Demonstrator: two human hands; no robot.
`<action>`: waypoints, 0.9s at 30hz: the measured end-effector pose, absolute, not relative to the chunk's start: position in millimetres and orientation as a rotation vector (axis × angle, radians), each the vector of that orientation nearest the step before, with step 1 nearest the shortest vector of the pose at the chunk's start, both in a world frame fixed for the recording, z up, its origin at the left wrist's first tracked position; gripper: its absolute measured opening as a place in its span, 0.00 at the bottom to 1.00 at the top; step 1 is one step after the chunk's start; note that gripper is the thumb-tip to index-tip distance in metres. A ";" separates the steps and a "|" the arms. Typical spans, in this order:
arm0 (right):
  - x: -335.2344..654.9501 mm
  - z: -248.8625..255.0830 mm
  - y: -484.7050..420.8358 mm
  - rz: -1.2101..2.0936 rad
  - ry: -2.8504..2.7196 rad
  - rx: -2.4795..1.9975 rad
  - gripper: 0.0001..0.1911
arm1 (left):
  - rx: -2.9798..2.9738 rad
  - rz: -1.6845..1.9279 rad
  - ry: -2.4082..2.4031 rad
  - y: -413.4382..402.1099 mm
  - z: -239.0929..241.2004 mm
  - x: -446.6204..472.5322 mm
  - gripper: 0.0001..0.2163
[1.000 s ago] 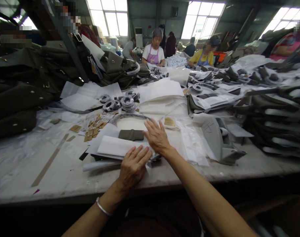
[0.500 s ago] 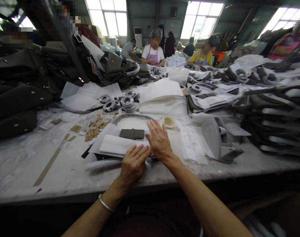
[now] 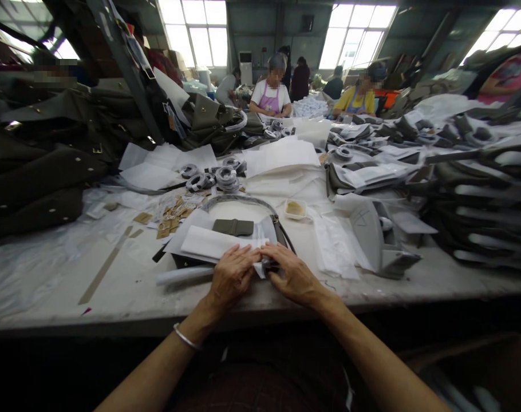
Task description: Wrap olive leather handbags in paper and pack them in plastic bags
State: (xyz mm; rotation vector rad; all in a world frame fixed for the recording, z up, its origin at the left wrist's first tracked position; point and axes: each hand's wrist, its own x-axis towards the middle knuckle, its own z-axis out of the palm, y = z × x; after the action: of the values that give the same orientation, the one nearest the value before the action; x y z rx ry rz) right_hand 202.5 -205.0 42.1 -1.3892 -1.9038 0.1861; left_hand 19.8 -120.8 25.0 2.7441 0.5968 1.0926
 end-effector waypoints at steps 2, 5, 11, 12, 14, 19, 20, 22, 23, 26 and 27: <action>195.0 37.8 -204.6 0.072 -1.892 -1.447 0.26 | 2.756 1.074 0.588 -120.5 26.8 18.8 0.14; 183.7 31.6 -198.4 -0.122 -1.818 -1.517 0.19 | 2.739 1.044 0.556 -119.3 29.3 15.4 0.16; 187.7 32.0 -199.3 -0.160 -1.829 -1.335 0.10 | 2.738 0.966 0.511 -117.8 29.9 10.7 0.19; 190.2 34.0 -201.5 -0.150 -1.827 -1.307 0.08 | 2.742 0.958 0.510 -118.0 29.6 10.8 0.18; 193.3 38.7 -207.5 -0.138 -1.817 -1.268 0.07 | 2.741 0.958 0.523 -118.3 28.8 11.7 0.16; 187.8 44.0 -232.9 -0.018 -1.946 -1.107 0.11 | 2.730 1.002 0.577 -119.2 25.0 16.7 0.11; 185.4 43.1 -238.8 0.043 -1.963 -1.088 0.12 | 2.728 1.009 0.589 -119.5 24.4 17.8 0.10; 181.2 40.2 -249.5 0.159 -1.947 -1.095 0.13 | 2.726 1.008 0.622 -120.3 23.7 19.9 0.10; 179.5 38.8 -254.0 0.203 -1.924 -1.117 0.12 | 2.729 1.006 0.640 -120.6 23.7 20.7 0.09; 176.0 37.5 -263.5 0.288 -1.869 -1.177 0.08 | 2.756 1.009 0.659 -121.5 24.1 22.2 0.08; 175.1 38.4 -265.5 0.313 -1.870 -1.190 0.08 | 2.766 1.018 0.656 -121.7 24.3 22.5 0.08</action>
State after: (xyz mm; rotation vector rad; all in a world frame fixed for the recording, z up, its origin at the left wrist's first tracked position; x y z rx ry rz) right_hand 175.1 -265.5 38.4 -1.1895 -1.8705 0.3134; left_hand 22.5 -121.7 24.3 2.7659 0.6557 1.0177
